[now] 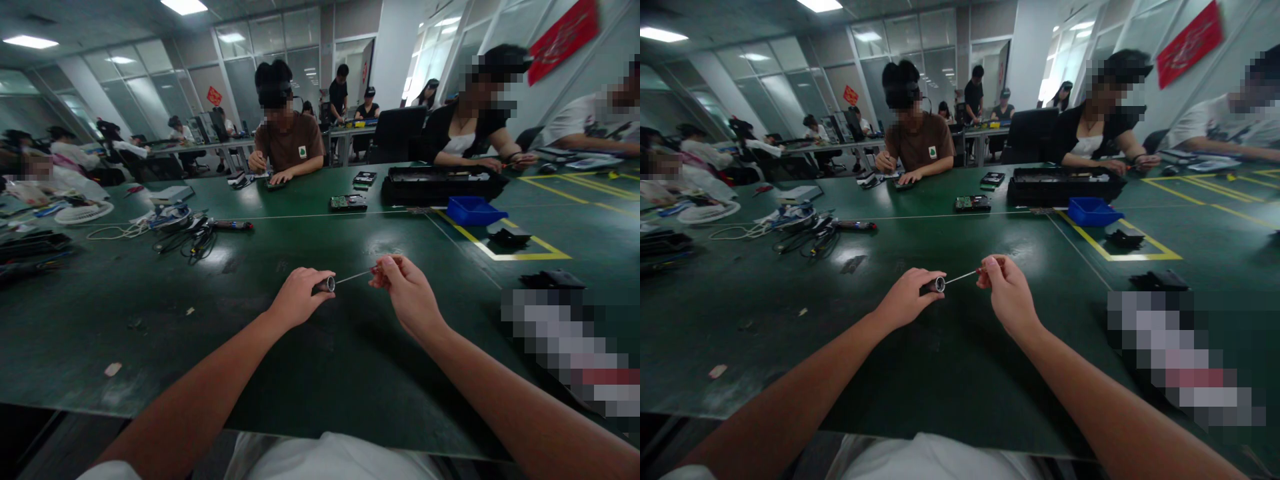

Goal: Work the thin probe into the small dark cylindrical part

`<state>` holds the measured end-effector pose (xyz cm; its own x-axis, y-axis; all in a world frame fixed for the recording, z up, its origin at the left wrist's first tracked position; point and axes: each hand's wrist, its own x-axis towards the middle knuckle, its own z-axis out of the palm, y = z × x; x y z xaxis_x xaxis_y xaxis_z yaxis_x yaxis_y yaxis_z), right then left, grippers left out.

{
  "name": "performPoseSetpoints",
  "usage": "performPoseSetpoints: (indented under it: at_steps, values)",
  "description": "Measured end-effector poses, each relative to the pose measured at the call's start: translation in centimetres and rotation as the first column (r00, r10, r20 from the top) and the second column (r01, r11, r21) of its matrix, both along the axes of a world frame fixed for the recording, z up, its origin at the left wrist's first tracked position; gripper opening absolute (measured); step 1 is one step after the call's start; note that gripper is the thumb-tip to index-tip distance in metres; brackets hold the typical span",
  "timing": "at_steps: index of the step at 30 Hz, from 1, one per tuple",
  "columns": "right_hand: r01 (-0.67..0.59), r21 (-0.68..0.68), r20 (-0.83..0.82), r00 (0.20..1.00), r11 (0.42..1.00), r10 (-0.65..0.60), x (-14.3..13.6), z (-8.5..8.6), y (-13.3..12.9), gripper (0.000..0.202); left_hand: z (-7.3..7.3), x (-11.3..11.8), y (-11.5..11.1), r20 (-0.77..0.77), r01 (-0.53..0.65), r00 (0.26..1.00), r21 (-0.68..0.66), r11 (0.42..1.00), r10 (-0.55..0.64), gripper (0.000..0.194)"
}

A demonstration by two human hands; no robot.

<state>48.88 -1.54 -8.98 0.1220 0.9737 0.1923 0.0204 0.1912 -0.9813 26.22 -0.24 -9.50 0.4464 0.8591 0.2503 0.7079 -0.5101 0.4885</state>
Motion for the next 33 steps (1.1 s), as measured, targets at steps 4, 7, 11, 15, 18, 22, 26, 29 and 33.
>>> performPoseSetpoints:
  at_steps: [4,7,11,15,18,22,26,29,33]
  values:
    - [-0.019,0.055,0.142,0.99,0.998,0.011,-0.3,0.5,-0.6,0.026,0.2,0.2,-0.3,0.013,0.024,1.0,-0.005,1.0,-0.024,0.04]
    - [-0.036,0.057,0.182,0.983,0.998,0.025,-0.4,0.6,-0.8,0.025,0.4,0.4,-0.5,0.031,0.026,0.999,-0.012,1.0,-0.026,0.04]
    - [-0.042,0.065,0.199,0.979,0.997,0.029,-0.5,0.7,-0.8,0.025,0.5,0.6,-0.5,0.033,0.01,0.999,-0.026,1.0,-0.009,0.04]
    - [0.01,0.065,0.321,0.947,0.998,-0.03,-0.4,1.5,-1.2,0.03,0.3,0.6,-0.5,0.045,0.009,0.999,-0.023,1.0,-0.008,0.041]
    - [0.025,0.052,0.409,0.912,0.998,-0.044,-0.2,1.8,-1.3,0.031,0.2,0.5,-0.4,0.058,0.006,0.998,-0.023,1.0,-0.004,0.041]
    - [-0.064,0.088,0.359,0.933,0.994,0.028,0.0,1.4,-1.1,0.02,0.4,0.3,-0.5,0.058,-0.006,0.998,-0.027,1.0,0.008,0.039]
    - [-0.057,0.077,0.462,0.887,0.995,0.015,0.1,1.0,-1.0,0.029,0.5,0.3,-0.4,0.055,-0.007,0.998,-0.039,0.999,0.009,0.039]
    - [-0.019,0.109,0.426,0.904,0.994,-0.029,0.0,0.7,-1.0,0.023,0.4,0.3,-0.5,0.064,-0.007,0.998,-0.036,0.999,0.009,0.04]
    - [-0.063,0.053,0.145,0.988,0.997,0.055,-0.4,0.4,-0.6,0.02,0.3,0.4,-0.6,0.068,-0.026,0.997,-0.039,0.999,0.028,0.04]
